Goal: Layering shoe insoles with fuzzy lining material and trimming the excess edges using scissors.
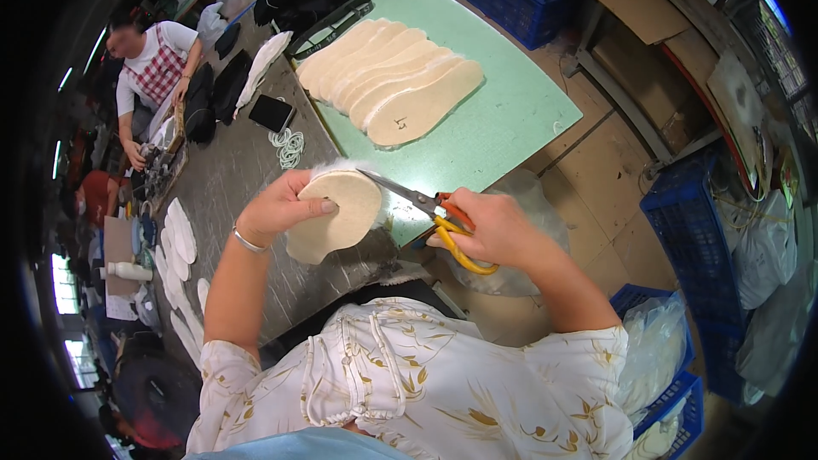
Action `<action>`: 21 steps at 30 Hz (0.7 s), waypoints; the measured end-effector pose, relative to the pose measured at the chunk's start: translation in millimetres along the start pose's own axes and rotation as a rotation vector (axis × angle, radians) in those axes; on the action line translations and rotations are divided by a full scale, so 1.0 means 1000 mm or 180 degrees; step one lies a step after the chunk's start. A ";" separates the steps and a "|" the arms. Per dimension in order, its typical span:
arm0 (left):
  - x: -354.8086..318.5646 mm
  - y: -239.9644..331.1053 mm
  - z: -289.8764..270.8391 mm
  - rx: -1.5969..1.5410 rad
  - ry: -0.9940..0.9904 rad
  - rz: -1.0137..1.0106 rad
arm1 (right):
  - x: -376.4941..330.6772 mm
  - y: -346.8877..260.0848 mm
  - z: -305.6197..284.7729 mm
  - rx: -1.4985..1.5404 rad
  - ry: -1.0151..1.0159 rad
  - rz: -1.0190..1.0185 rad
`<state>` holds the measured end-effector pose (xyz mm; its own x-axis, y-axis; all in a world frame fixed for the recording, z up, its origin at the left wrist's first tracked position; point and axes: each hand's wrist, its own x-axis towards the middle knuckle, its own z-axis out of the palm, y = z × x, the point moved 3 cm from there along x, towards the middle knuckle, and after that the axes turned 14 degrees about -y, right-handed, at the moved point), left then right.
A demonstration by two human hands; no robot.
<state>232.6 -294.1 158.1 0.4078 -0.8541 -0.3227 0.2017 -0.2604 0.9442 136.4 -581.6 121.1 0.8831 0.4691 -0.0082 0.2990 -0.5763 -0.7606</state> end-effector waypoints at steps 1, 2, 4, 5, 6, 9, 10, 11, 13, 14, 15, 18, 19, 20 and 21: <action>-0.001 0.003 -0.001 -0.0012 0.0005 0.0003 | -0.002 -0.001 -0.006 -0.0002 -0.0013 0.0001; -0.003 0.007 -0.002 0.0032 0.0036 -0.0015 | -0.003 0.000 -0.014 -0.0009 -0.0063 0.0246; -0.004 0.013 -0.005 0.0067 0.0075 -0.0031 | -0.007 0.006 -0.018 -0.0018 -0.0123 0.0489; -0.002 0.015 -0.006 0.0171 0.0019 -0.0082 | -0.012 0.009 -0.017 -0.0101 -0.0027 0.0424; 0.000 0.016 -0.006 0.0276 -0.0039 -0.0133 | -0.015 0.010 -0.016 -0.0182 0.0069 0.0360; 0.009 0.014 -0.007 0.0412 -0.0149 -0.0136 | -0.016 0.002 -0.013 -0.0324 0.0076 0.0198; 0.012 0.014 -0.006 0.0478 -0.0213 -0.0131 | -0.017 0.000 -0.011 -0.0472 0.0155 0.0024; 0.015 0.015 -0.004 0.0520 -0.0253 -0.0071 | -0.016 0.002 -0.010 -0.0527 0.0155 0.0087; 0.020 0.017 -0.002 0.0539 -0.0332 -0.0097 | -0.016 0.003 -0.012 -0.0500 0.0145 0.0170; 0.021 0.017 -0.002 0.0564 -0.0379 -0.0132 | -0.016 0.003 -0.012 -0.0465 0.0128 0.0219; 0.022 0.018 -0.001 0.0604 -0.0375 -0.0136 | -0.017 0.007 -0.009 -0.0483 0.0180 0.0119; 0.025 0.019 -0.001 0.0827 -0.0446 -0.0101 | -0.018 0.006 -0.009 -0.0453 0.0101 0.0117; 0.025 0.019 -0.002 0.0820 -0.0438 -0.0105 | -0.018 0.007 -0.009 -0.0449 0.0091 0.0113; 0.025 0.019 -0.003 0.0889 -0.0463 -0.0122 | -0.017 0.008 -0.009 -0.0456 0.0101 0.0120; 0.025 0.020 -0.003 0.0958 -0.0488 -0.0139 | -0.017 0.008 -0.009 -0.0463 0.0111 0.0126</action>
<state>249.5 -319.5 169.0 0.2614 -0.8910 -0.3712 -0.0651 -0.4000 0.9142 127.2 -600.6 120.9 0.9065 0.4220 -0.0119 0.3107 -0.6860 -0.6579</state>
